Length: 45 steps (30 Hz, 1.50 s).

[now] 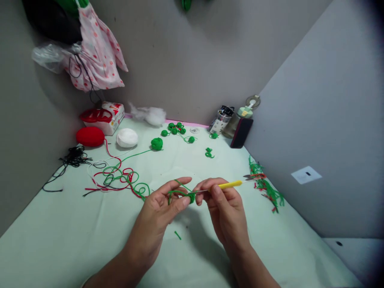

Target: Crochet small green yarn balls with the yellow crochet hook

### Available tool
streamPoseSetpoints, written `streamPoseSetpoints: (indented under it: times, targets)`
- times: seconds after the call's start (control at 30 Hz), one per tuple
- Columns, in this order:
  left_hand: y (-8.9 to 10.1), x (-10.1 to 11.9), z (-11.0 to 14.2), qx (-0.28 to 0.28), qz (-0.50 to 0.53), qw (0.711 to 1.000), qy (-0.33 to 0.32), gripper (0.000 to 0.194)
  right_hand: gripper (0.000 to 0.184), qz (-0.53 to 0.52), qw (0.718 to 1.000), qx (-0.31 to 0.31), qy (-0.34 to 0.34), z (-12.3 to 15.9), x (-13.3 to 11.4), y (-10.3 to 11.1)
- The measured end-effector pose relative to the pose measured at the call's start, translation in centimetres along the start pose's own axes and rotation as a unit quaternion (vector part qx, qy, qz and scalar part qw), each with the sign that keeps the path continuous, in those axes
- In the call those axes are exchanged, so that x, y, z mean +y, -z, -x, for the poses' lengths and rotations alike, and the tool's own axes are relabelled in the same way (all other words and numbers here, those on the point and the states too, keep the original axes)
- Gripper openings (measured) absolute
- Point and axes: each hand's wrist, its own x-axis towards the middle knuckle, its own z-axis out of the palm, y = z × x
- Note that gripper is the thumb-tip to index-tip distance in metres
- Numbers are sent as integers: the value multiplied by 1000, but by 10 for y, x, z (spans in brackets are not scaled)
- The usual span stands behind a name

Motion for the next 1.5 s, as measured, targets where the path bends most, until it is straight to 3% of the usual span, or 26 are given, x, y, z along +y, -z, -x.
streamPoseSetpoints:
  times: [0.13,0.23,0.47,0.73,0.83,0.93,0.97,1.0,1.07,1.13,1.2,1.27,1.37,1.5]
  targets:
    - [2,-1,1,5,-10,1000,-11,38,23,16,1000,-13,21,2,-2,0]
    - [6,-5,1,5,-31,999,-26,37,22,94,992,-26,84,7,-2,2]
    - [4,-3,1,57,-141,985,-81,36,26,319,906,-95,261,16,-2,5]
    - [-6,1,5,124,-186,967,-122,36,26,344,888,-89,293,16,-1,4]
    - [-6,-3,4,115,-137,979,-93,44,26,436,833,-88,329,17,2,3]
    - [-3,-5,2,42,-17,999,-10,59,32,520,765,-89,369,20,4,4]
    - [-2,-5,1,16,26,999,24,61,36,517,767,-87,370,21,5,5]
    - [-1,-4,1,-1,65,996,54,60,37,494,787,-81,360,21,4,5]
    - [1,-2,-1,-12,110,990,85,53,33,402,863,-40,305,19,3,4]
    - [3,1,-3,-2,117,991,70,46,27,277,934,7,225,16,2,2]
    - [3,1,-3,7,93,995,31,43,24,171,972,13,158,11,1,0]
    - [2,-1,-2,8,57,998,-12,43,20,127,984,-3,123,7,2,-2]
    - [1,-6,0,-2,24,999,-41,41,16,142,981,-11,132,6,4,-5]
    - [0,-8,2,13,31,999,-33,42,27,246,950,-13,192,13,4,-7]
